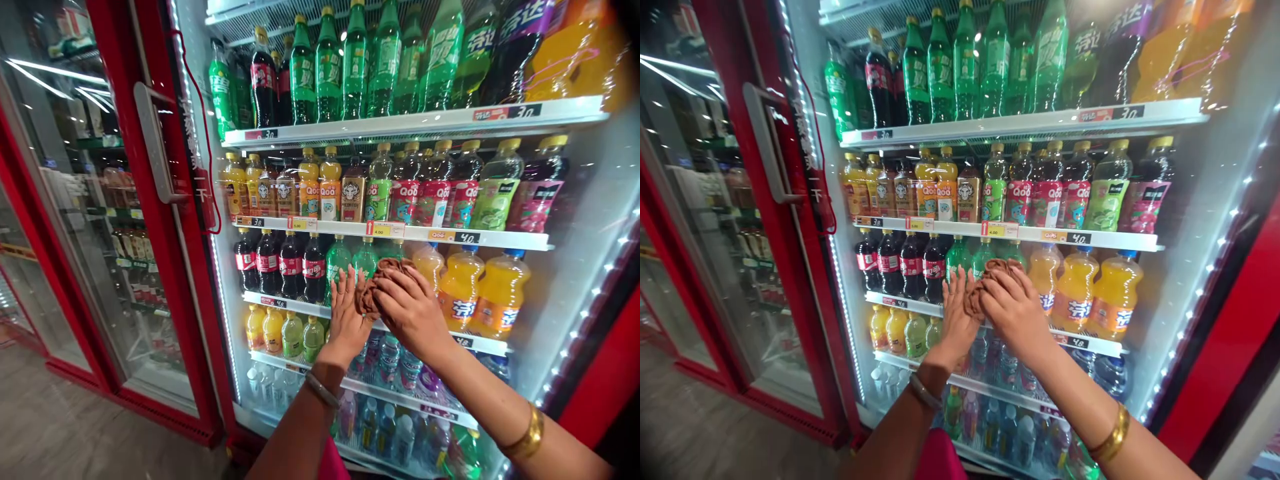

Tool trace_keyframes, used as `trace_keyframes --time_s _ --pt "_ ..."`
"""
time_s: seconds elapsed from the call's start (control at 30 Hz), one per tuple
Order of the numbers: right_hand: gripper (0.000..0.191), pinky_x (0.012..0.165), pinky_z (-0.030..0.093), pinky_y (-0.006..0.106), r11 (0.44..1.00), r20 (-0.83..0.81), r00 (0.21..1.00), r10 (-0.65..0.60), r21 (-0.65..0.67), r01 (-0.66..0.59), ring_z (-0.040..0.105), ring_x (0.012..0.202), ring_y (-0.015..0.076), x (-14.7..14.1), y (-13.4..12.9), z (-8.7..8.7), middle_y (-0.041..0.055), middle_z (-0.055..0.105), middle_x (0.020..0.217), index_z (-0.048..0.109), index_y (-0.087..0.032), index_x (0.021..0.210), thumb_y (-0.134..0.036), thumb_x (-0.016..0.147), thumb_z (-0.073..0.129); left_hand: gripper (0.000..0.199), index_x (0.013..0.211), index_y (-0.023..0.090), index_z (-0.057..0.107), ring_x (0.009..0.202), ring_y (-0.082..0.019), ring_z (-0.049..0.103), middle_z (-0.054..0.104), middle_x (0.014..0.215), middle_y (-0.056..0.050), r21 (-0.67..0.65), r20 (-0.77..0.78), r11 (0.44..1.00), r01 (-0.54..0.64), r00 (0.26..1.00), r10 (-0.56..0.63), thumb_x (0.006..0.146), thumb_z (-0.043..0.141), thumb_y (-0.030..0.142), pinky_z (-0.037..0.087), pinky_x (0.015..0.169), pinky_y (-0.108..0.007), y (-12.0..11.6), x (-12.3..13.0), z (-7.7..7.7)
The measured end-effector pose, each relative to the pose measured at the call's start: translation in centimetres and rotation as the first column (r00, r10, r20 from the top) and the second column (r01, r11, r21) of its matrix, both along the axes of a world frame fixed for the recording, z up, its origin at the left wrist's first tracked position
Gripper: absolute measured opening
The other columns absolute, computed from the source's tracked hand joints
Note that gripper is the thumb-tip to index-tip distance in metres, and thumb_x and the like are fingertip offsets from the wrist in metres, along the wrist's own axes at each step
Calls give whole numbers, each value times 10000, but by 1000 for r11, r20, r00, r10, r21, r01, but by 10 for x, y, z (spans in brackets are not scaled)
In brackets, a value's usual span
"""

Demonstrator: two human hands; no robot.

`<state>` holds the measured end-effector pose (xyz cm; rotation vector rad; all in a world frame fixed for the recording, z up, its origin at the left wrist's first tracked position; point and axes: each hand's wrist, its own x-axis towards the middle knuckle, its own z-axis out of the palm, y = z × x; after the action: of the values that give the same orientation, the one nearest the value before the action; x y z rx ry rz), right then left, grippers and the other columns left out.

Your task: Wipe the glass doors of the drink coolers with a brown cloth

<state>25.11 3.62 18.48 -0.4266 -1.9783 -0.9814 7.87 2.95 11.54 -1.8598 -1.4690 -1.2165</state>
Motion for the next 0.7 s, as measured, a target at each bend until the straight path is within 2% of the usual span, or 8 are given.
trace_keyframes --time_s 0.07,0.13,0.23,0.33,0.4,0.53,0.63,0.7 --pt "221 1214 386 492 1000 -28 1000 6 11 -6 605 1288 240 18 2 -22 0 754 1240 695 -247 1093 -165 888 704 823 1676 263 -1 1616 -288 1 73 1750 -101 -19 -40 1000 7 999 -7 1019 320 640 144 1318 -590 -4 -3 -5" --pt "248 1194 414 498 1000 -67 998 0 8 0 623 1256 243 35 5 -32 5 766 1203 695 -253 1092 -159 866 735 809 1676 253 11 1617 -294 -5 76 1749 -102 -15 -58 1000 -8 998 7 1023 297 634 150 1314 -602 -4 -4 -10" --pt "329 1159 449 521 1000 -208 978 -15 -17 12 614 1267 270 44 8 -24 31 763 1207 686 -263 1148 -191 840 774 761 1677 241 46 1621 -300 20 119 1745 -106 37 -53 997 -62 997 64 1042 317 559 144 1312 -616 3 1 -21" --pt "420 1148 439 568 996 -328 943 -56 -79 32 558 1344 310 31 7 -6 54 694 1364 656 -285 1264 -235 860 758 723 1671 222 151 1618 -317 98 219 1724 -121 147 -34 983 -111 993 117 1036 397 465 133 1310 -624 13 7 -31" --pt "426 1161 413 585 993 -325 942 -79 -106 46 531 1372 315 17 5 -5 30 666 1411 652 -316 1286 -229 877 733 715 1662 213 207 1611 -320 154 273 1706 -127 196 -28 972 -130 990 138 1014 455 386 130 1314 -611 18 9 -35" --pt "371 1192 386 568 992 -248 966 -67 -124 37 552 1338 289 12 -3 -40 -21 734 1290 701 -347 1196 -171 870 721 721 1653 230 249 1605 -293 195 321 1690 -108 205 -41 962 -183 980 195 974 490 243 126 1328 -568 21 10 -38" --pt "366 1157 429 568 987 -233 970 -63 -157 26 587 1289 291 33 -6 -74 -5 754 1233 719 -346 1159 -154 849 726 719 1641 248 294 1603 -286 208 352 1680 -93 192 -46 959 -209 974 222 962 531 240 140 1333 -551 20 11 -37" --pt "395 1110 467 589 985 -282 957 -71 -172 22 608 1265 316 47 -6 -81 8 757 1210 718 -370 1169 -165 831 738 726 1634 247 315 1603 -297 206 351 1681 -96 176 -50 963 -205 975 217 952 562 260 148 1332 -560 19 11 -37"
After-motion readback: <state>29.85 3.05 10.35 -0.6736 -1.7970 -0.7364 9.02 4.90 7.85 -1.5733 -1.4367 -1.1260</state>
